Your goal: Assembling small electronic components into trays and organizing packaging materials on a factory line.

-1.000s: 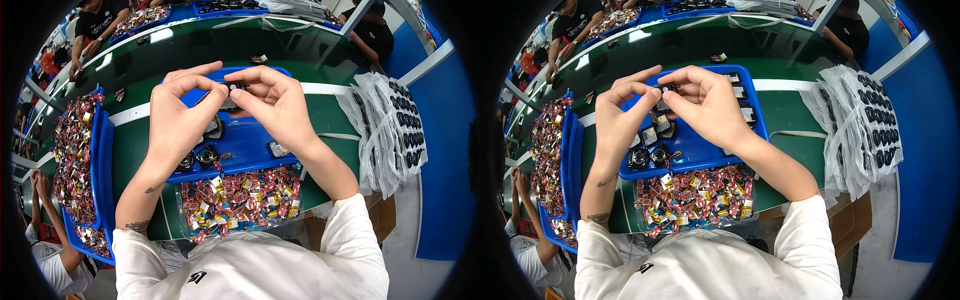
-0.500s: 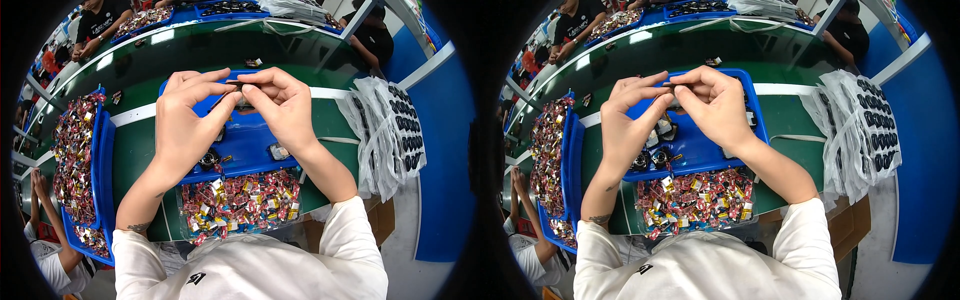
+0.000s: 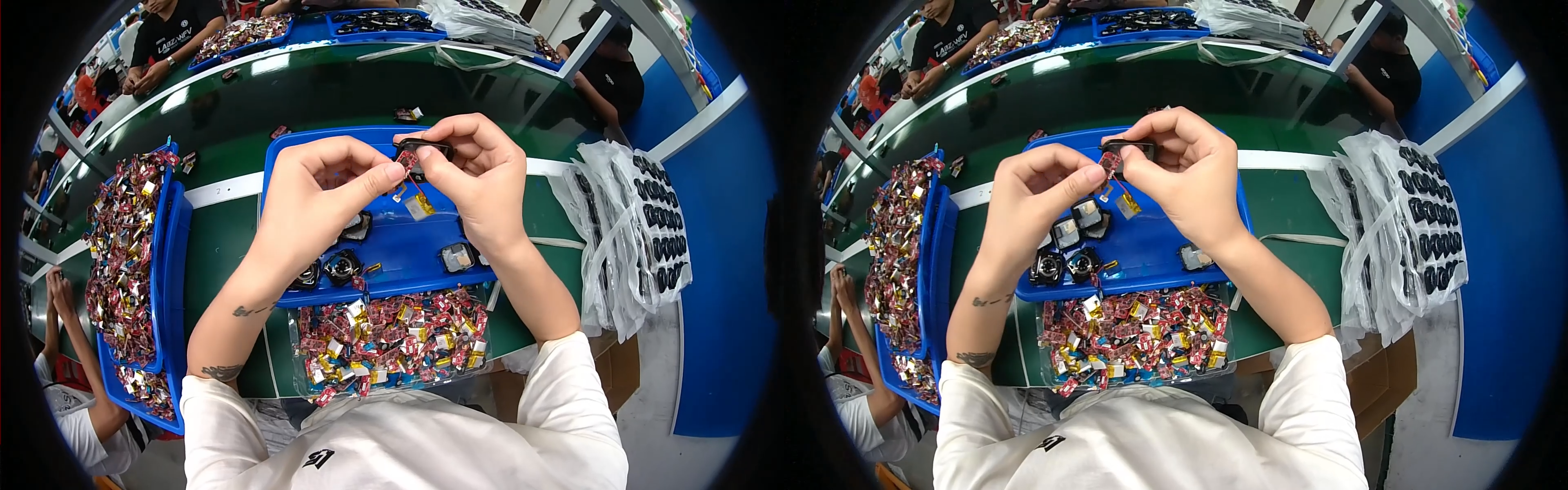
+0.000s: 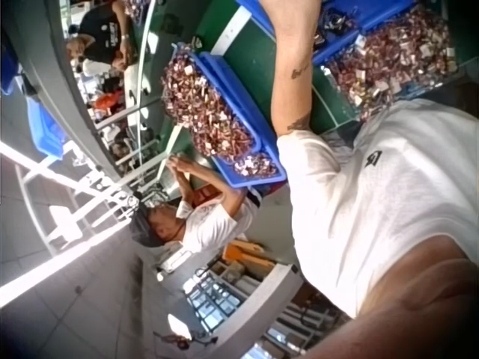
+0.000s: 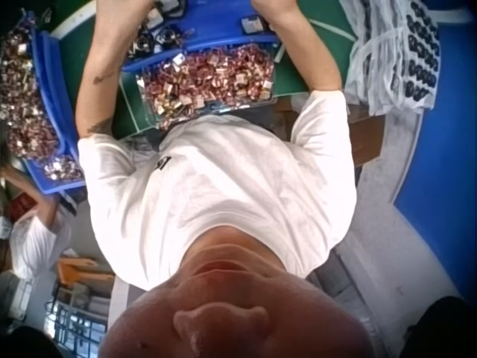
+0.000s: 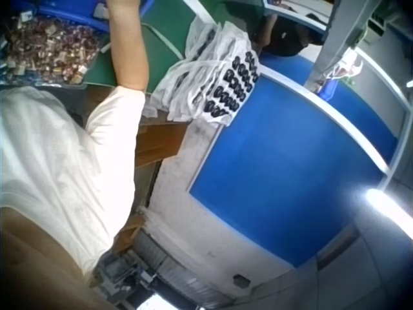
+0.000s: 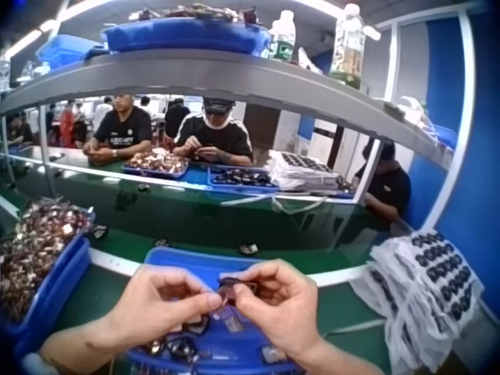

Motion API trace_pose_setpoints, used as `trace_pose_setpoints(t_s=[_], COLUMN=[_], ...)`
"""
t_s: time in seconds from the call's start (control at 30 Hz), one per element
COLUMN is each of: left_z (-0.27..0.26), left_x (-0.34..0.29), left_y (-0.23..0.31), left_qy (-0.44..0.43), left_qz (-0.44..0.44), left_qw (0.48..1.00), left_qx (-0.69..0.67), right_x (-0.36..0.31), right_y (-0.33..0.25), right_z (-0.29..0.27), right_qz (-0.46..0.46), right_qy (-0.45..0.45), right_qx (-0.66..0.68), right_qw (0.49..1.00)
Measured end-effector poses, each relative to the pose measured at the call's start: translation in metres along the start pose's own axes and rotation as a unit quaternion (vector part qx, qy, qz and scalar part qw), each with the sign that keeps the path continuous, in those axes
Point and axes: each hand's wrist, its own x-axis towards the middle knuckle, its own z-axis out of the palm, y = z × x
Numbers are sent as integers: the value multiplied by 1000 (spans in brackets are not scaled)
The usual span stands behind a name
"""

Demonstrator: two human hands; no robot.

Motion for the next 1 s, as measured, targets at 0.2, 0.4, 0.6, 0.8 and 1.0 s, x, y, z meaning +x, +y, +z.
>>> trace_pose_setpoints(t_s=[0.2,0.4,0.6,0.8,1.0], left_z=[4,-1,-16,-25,-28], left_x=[2,5,6,4,10], left_y=[-1,-5,6,12,4], left_qy=[8,42,42,43,21], left_qz=[-39,-42,-23,-5,7], left_qw=[995,996,998,999,999], left_qx=[-97,-70,-35,-15,37], right_x=[-3,0,45,95,92], right_y=[-4,-12,-2,100,155], right_z=[3,-2,-54,-174,-254], right_qz=[-37,-21,-18,101,231], right_qy=[-8,-43,62,178,277], right_qx=[-16,-13,-82,-272,-434], right_qw=[999,999,995,940,826])
